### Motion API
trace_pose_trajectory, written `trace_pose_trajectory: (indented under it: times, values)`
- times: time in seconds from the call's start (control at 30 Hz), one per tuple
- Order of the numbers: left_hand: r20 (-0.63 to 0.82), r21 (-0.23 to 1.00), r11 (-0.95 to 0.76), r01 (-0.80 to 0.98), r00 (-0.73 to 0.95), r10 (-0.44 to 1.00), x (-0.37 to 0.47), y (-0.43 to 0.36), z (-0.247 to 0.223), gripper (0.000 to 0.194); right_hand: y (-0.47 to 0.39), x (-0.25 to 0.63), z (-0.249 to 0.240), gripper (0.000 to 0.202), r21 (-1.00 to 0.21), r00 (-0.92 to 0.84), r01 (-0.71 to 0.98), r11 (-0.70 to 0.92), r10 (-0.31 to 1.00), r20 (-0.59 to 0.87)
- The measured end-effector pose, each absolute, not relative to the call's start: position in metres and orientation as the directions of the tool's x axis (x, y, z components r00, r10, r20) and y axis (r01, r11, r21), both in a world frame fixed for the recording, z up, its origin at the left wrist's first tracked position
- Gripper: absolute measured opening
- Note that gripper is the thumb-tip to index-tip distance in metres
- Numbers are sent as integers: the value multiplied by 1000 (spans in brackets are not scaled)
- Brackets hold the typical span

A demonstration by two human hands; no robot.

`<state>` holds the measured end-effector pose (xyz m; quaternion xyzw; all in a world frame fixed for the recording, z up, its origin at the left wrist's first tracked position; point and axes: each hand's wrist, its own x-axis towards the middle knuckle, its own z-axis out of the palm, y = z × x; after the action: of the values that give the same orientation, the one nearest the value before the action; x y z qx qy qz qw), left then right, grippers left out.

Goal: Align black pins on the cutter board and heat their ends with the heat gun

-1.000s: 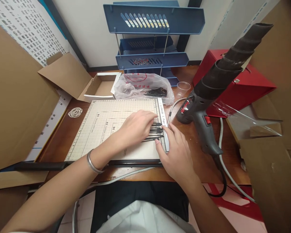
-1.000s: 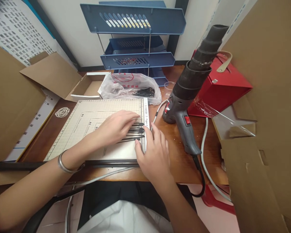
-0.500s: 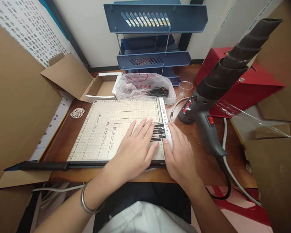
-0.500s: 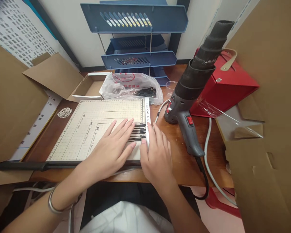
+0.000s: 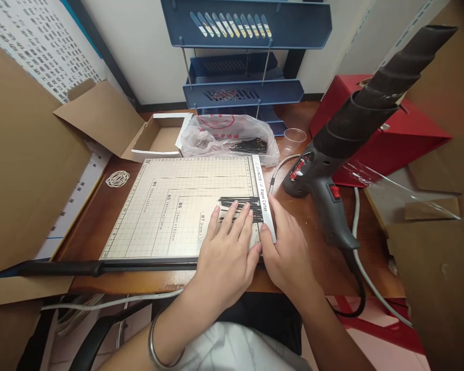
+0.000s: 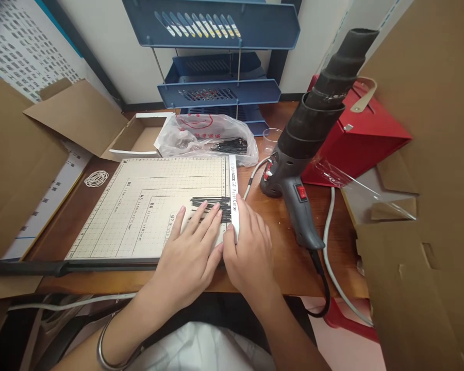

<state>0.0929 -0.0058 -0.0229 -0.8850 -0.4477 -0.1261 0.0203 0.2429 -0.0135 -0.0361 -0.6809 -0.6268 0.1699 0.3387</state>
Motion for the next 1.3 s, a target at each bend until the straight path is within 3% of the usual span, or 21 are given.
trace_pose_trajectory:
  times: [0.3,0.63,0.87,0.97,1.13,1.3]
  values:
    - [276,100,-563,820,521,808,80,-17,-19,50,-11,238,-35,55,-568,146,823,-11,970,192]
    - [248,130,-573,809,533,809,83,-11,-19,50,-9,237,-32,53,-646,174,762,-47,976,134]
    - [212,138,-537,832,505,837,84,22,-10,53,-7,234,-32,53,-585,171,809,-60,976,138]
    - [199,140,-547,826,517,832,87,24,-13,53,-10,235,-35,52,-553,154,833,-10,964,215]
    - [183,136,-560,818,534,825,91,18,-16,54,-16,238,-42,36,-438,68,876,203,846,529]
    - [166,133,-561,817,540,825,93,17,-18,55,-17,236,-44,31,-351,13,909,223,829,560]
